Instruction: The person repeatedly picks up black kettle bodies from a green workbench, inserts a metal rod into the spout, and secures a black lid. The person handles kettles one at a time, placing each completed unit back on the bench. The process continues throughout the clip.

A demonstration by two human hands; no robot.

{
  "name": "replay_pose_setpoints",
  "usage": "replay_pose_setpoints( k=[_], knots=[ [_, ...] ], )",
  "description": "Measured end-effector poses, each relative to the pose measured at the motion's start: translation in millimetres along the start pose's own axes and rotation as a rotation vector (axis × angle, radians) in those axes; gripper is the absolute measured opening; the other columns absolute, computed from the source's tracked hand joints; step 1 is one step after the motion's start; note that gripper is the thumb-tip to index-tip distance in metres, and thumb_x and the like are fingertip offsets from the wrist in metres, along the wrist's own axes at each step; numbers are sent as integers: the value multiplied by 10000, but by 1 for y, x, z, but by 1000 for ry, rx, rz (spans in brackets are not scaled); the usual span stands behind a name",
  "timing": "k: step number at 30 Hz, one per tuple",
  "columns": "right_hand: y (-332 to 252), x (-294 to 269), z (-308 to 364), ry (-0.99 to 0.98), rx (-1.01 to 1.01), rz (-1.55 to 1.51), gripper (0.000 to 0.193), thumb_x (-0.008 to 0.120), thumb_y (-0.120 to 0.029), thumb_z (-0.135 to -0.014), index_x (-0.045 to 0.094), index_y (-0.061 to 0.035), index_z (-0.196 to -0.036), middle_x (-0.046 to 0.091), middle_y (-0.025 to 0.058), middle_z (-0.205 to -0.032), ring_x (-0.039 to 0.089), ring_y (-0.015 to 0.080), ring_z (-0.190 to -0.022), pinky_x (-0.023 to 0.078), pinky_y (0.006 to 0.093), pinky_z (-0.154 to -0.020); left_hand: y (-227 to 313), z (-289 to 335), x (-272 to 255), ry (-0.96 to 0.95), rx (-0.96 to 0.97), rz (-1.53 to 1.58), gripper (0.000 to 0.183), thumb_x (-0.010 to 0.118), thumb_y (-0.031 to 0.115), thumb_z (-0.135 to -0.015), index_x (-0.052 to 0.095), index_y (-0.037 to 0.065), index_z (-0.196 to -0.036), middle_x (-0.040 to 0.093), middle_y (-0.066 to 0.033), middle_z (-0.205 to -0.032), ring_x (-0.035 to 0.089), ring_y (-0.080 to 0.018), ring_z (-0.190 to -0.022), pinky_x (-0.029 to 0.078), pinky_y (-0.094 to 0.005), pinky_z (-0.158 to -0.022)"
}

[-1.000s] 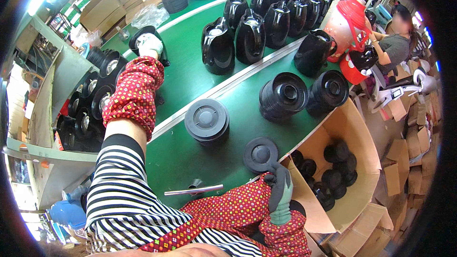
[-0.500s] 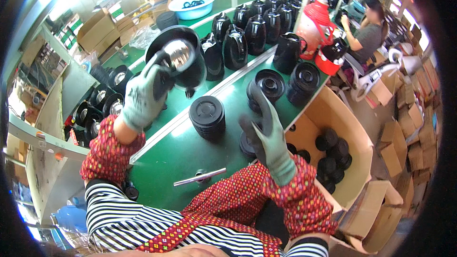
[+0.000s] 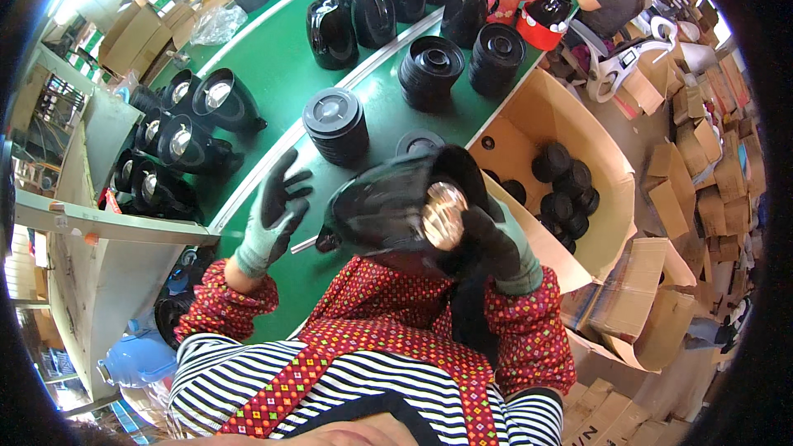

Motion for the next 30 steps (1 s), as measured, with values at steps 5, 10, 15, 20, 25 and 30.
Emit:
replay_pose_setpoints(
  k=[5,10,15,20,25,30],
  knots=[
    [7,27,16,-82,168,-178,787,798,-469,-942,523,41,-1476,680,144,-1350,684,224,-1178,548,368,-1027,-26,36,42,-438,-373,623,1327,968,357,-764,93,29,-1706,377,-166,-1685,399,-298,-1534,334,-481,-1260],
    [59,31,-30,-225,324,-92,819,740,-531,-985,484,24,-1531,618,108,-1446,570,175,-1314,452,358,-1144,-88,56,55,-297,-309,452,967,892,232,-855,352,-16,-1617,530,-183,-1565,560,-275,-1396,439,-426,-1191],
    [79,-11,-138,181,10,1544,832,766,-604,-877,522,-226,-1577,345,282,-1658,340,476,-1516,306,563,-1234,-76,49,34,-166,-292,410,899,869,218,-867,386,-20,-1587,550,-181,-1538,578,-269,-1367,459,-419,-1169],
    [130,-63,-179,136,145,1723,1063,839,-647,-757,377,-310,-1652,290,347,-1642,294,554,-1495,213,637,-1240,-69,54,20,-91,-292,388,832,847,204,-880,421,-25,-1557,570,-179,-1512,597,-264,-1339,479,-411,-1148],
    [88,-39,-136,283,-191,1414,939,828,-519,-823,466,-138,-1602,453,280,-1530,437,454,-1402,336,529,-1192,-73,48,34,-203,-261,387,765,825,190,-893,456,-30,-1526,589,-177,-1486,616,-258,-1311,499,-403,-1126],
    [22,15,-50,152,-357,501,931,698,-598,-930,464,39,-1567,526,275,-1523,504,397,-1429,365,442,-1201,-73,37,69,-377,-206,387,700,803,176,-906,491,-34,-1496,609,-175,-1459,635,-253,-1282,519,-396,-1105]
  ],
)
Point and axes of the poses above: each hand's wrist, its own z-axis away from the middle knuckle, its own x-axis out of the palm, y = z × x, the point moved 1 cm from there along -z, towards the middle knuckle
